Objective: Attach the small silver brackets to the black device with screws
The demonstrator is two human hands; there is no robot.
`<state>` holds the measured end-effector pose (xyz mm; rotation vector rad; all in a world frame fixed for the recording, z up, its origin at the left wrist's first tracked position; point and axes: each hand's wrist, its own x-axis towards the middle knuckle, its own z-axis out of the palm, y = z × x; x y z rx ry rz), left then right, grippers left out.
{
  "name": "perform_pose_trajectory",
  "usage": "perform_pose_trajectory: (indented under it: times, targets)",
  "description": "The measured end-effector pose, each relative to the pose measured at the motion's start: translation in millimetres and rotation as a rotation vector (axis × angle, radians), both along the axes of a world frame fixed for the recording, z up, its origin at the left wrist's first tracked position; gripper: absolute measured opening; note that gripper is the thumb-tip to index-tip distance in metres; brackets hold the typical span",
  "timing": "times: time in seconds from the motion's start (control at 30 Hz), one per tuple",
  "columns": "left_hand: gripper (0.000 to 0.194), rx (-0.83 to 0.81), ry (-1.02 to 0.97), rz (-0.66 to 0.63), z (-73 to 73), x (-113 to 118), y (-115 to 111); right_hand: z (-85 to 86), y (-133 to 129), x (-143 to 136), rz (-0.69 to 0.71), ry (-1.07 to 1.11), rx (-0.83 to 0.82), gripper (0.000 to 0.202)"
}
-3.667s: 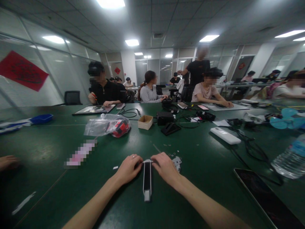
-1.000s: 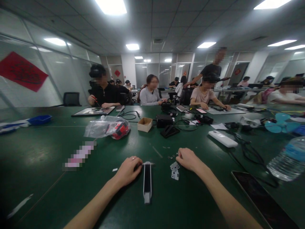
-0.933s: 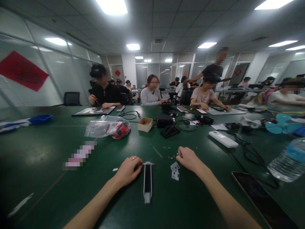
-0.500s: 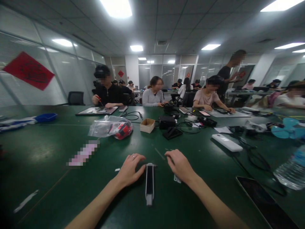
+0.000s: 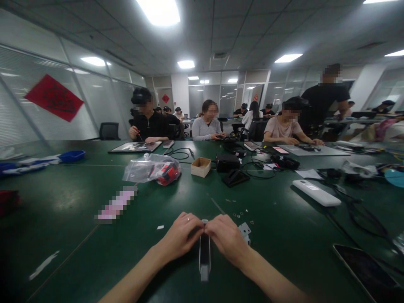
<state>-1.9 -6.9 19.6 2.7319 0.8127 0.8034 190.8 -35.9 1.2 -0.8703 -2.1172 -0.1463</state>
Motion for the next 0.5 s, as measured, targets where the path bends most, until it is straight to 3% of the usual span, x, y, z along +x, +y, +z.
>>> perform_pose_trajectory:
  times: [0.27,0.5]
  targets:
    - [0.011,-0.058,0.02,0.238,-3.4,-7.1,17.0,3.9,4.9,14.3,-0.256,-0.168,-0.174,0.015]
    - [0.007,-0.154,0.094,0.326,-11.5,-6.6,21.3,1.1,5.0,17.5,-0.321,-0.302,-0.319,0.016]
